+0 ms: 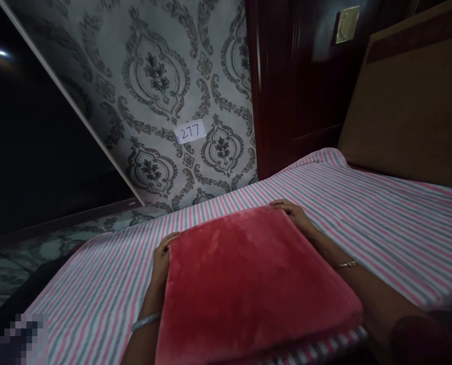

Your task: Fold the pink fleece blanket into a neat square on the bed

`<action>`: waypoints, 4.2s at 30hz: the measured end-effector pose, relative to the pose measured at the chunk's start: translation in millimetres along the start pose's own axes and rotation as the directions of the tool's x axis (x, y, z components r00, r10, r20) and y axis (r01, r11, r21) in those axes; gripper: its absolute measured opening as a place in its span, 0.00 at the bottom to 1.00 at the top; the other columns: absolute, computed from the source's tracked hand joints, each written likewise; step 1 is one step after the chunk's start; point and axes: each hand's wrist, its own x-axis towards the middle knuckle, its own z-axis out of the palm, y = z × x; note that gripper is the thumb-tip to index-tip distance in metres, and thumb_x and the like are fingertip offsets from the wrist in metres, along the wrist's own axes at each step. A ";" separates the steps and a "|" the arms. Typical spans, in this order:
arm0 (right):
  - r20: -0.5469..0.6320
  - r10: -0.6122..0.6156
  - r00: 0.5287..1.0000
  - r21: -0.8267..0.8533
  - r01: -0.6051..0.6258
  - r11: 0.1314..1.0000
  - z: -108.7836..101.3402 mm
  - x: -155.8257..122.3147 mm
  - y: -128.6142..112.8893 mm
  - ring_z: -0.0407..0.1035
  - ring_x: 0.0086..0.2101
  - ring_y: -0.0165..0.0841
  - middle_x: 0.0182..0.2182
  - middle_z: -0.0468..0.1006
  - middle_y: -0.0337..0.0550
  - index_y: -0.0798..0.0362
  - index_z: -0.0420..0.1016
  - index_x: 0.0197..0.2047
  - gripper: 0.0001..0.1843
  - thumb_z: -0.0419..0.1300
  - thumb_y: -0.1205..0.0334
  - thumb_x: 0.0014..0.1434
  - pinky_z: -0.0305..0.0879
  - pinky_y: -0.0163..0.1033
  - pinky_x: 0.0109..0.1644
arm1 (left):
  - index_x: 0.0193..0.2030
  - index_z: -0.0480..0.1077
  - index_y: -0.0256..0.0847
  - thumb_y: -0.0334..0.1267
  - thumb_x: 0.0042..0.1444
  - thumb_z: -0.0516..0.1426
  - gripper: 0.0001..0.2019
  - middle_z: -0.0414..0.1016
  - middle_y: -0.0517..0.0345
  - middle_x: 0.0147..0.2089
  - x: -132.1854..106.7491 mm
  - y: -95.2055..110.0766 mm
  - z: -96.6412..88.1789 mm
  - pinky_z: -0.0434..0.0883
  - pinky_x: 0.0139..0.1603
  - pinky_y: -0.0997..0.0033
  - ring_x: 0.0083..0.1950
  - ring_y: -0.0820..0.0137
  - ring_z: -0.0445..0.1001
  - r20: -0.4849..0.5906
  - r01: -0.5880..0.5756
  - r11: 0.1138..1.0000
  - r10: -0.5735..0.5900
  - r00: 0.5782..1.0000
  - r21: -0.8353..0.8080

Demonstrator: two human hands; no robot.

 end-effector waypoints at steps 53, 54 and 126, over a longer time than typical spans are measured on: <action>-0.050 0.294 0.954 -0.231 -0.298 0.926 -39.5 -177.1 -84.7 0.72 0.35 0.42 0.32 0.78 0.46 0.51 0.77 0.41 0.25 0.55 0.38 0.57 0.71 0.43 0.39 | 0.36 0.73 0.40 0.67 0.46 0.55 0.29 0.80 0.44 0.36 -169.8 41.4 -32.7 0.74 0.45 0.51 0.40 0.49 0.77 -0.023 0.217 0.919 -0.222 0.975 0.330; -0.098 0.227 0.969 -0.287 -0.246 0.926 -38.4 -173.4 -91.5 0.72 0.38 0.43 0.36 0.79 0.48 0.52 0.77 0.44 0.26 0.55 0.39 0.58 0.71 0.45 0.42 | 0.39 0.74 0.39 0.66 0.49 0.54 0.30 0.80 0.42 0.39 -167.7 48.5 -32.0 0.73 0.47 0.49 0.42 0.48 0.77 -0.081 0.152 0.894 -0.130 0.988 0.421; 0.090 0.115 0.989 -0.833 0.012 0.553 97.8 -20.9 -90.9 0.64 0.57 0.46 0.55 0.76 0.54 0.55 0.75 0.57 0.26 0.42 0.53 0.71 0.48 0.56 0.65 | 0.66 0.65 0.39 0.47 0.69 0.42 0.26 0.67 0.42 0.67 -32.9 51.9 95.5 0.50 0.70 0.38 0.69 0.52 0.60 0.141 -0.106 0.444 -0.046 0.989 0.890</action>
